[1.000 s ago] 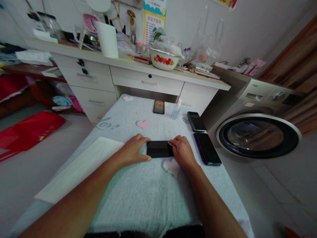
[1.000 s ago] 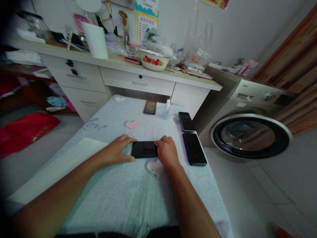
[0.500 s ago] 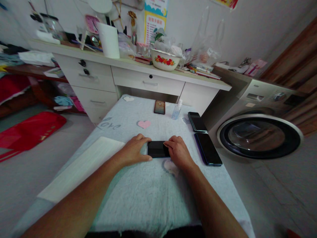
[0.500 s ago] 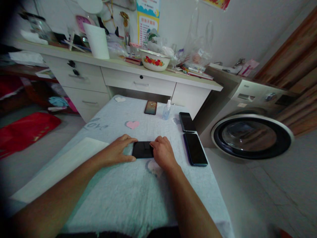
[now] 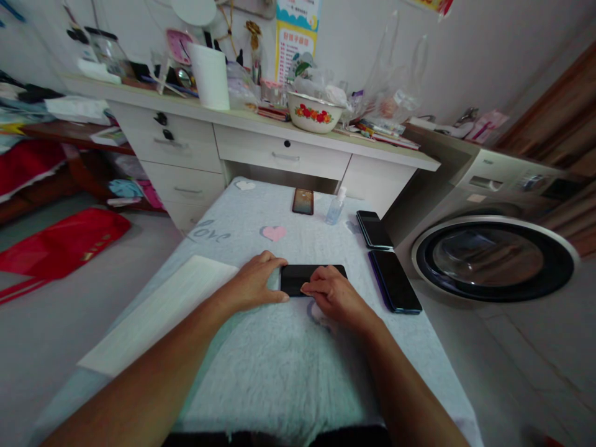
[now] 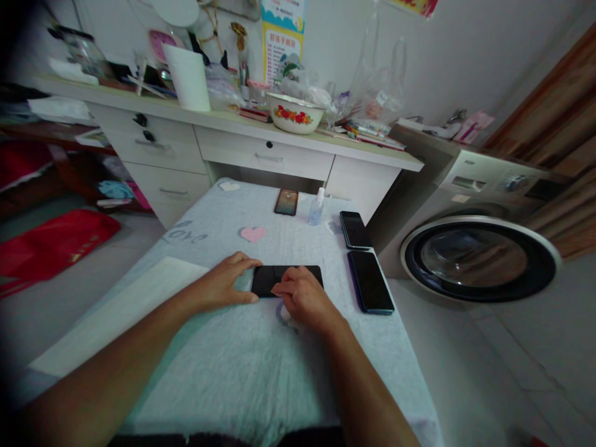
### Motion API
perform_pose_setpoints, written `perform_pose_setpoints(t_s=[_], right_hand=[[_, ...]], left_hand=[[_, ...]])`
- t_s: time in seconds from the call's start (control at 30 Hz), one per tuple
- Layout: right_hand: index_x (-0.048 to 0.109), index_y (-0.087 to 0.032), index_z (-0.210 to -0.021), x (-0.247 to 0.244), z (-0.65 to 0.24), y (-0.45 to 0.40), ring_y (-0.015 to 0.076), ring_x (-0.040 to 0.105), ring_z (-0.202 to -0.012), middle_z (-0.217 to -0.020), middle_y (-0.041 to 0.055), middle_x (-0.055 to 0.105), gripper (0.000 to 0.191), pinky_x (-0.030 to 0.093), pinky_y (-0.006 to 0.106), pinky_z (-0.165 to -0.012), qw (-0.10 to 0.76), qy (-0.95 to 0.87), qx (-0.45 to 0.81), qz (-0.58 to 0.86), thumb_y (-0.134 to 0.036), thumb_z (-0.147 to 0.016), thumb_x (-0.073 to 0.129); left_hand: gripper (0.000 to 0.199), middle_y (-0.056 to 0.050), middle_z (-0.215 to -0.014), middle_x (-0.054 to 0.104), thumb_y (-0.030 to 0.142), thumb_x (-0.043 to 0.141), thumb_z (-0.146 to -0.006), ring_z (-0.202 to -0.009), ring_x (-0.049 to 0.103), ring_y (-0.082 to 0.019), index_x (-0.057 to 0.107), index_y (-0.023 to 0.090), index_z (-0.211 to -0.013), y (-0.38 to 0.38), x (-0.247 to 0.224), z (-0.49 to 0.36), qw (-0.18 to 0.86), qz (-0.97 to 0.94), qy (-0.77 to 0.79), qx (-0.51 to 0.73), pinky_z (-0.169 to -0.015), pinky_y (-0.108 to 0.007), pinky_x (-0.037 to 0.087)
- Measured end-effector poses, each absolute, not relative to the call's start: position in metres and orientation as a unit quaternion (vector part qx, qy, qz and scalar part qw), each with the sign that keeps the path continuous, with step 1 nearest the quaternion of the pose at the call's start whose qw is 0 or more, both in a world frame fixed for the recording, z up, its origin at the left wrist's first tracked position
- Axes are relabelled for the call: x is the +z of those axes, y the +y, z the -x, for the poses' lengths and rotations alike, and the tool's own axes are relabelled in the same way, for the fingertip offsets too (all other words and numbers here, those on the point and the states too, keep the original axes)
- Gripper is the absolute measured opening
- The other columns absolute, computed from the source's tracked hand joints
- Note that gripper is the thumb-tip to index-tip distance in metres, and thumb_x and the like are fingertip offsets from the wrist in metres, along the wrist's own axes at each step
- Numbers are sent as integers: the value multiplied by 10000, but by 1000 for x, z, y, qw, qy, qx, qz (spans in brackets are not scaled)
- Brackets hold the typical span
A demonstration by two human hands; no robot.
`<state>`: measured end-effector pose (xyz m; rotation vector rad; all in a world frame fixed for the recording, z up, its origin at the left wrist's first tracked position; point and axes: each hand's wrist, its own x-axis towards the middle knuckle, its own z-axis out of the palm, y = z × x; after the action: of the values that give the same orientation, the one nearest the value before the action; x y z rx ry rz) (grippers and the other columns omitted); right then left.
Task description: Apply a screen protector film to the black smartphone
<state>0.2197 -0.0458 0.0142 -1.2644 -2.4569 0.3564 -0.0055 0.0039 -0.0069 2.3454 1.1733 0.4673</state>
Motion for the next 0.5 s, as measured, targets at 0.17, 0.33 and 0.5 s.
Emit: perform_pose_setpoints(t_s=[0.17,0.33,0.5], right_hand=[[711,-270,-950,17,-224,-48,147,488,-848,-868,15,597,261,361,288,-775,180,-872,156,428,-115,-845,528],[712,-245,-924,11,-224,-43,135,481,-829,-859,17,590,234,358,271,-760,196,-864,133,444,-120,-851,527],[700,-232,-973,1,-219,-35,158,467,-855,-895,43,582,234,363,279,-760,204,-836,94,500,-164,-881,497]], left_hand=[[676,-61,-1068,503,498,683,-626,-986,506,-242,498,233,-1219,4,-6,6,232,-855,432,168,-859,-345,411],[676,-60,-1068,501,492,689,-619,-983,509,-241,501,233,-1215,4,-7,6,234,-856,428,172,-866,-352,410],[679,-61,-1066,501,485,693,-620,-992,505,-242,500,227,-1217,3,-4,5,235,-855,430,170,-871,-355,410]])
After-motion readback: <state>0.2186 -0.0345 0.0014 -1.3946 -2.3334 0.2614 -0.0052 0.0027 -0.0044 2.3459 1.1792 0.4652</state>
